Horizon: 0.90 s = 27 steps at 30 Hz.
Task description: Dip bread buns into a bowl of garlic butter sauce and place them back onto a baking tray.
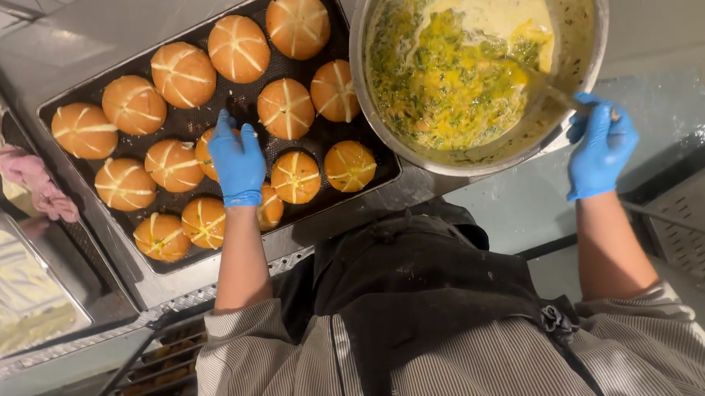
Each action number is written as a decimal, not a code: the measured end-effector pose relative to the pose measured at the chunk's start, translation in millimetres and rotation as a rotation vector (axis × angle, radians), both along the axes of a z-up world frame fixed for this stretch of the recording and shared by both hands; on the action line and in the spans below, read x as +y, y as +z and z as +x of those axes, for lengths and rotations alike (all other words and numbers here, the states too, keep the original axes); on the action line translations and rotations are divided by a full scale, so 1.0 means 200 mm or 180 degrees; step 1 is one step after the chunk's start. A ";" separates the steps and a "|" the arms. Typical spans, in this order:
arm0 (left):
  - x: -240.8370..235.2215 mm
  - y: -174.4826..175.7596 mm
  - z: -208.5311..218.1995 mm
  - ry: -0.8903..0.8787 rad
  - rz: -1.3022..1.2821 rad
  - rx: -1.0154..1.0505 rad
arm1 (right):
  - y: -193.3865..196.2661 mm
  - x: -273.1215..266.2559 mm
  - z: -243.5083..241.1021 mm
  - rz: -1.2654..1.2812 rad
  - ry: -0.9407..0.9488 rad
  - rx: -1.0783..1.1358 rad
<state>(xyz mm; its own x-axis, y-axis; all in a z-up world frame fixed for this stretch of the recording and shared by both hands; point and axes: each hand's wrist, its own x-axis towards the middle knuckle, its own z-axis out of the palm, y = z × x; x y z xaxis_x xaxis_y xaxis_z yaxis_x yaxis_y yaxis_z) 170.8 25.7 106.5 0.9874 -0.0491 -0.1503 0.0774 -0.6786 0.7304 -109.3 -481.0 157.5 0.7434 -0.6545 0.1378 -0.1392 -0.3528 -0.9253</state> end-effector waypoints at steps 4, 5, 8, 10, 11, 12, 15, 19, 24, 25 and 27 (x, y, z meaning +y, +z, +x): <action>-0.01 -0.06 0.08 -0.1042 0.0518 -0.0924 | 0.01 0.26 -0.01 0.0508 -0.0189 -0.0060; -0.01 -0.09 0.10 -0.1088 0.0521 -0.0915 | 0.03 0.32 0.00 0.0518 -0.0233 -0.0052; -0.05 -0.17 0.19 -0.1568 0.0376 -0.0632 | 0.06 0.45 0.06 0.0943 -0.0291 -0.0100; -0.08 -0.19 0.21 -0.1619 0.0121 -0.0051 | 0.07 0.50 0.10 0.1282 -0.0123 -0.0046; -0.11 -0.14 0.21 -0.1645 0.0119 -0.0053 | 0.08 0.51 0.13 0.1280 -0.0149 -0.0053; -0.14 -0.10 0.21 -0.1457 0.0099 0.0178 | 0.07 0.52 0.15 0.1488 -0.0259 0.0081; -0.17 -0.08 0.21 -0.1081 0.0054 0.0552 | 0.06 0.52 0.19 0.1931 -0.0527 0.0214; -0.13 -0.30 0.25 -0.0651 -0.0285 0.0591 | 0.01 0.40 0.25 0.2399 -0.0498 -0.0052; -0.09 -0.41 0.15 -0.0065 -0.1367 0.1224 | 0.07 0.27 0.36 0.1825 -0.0044 -0.0167; -0.09 -0.38 0.11 0.0041 -0.1787 0.1375 | 0.08 0.25 0.38 0.1481 0.0049 -0.0116; -0.12 -0.28 0.04 0.0162 -0.1917 0.1447 | 0.04 0.17 0.43 0.1301 0.0376 -0.0283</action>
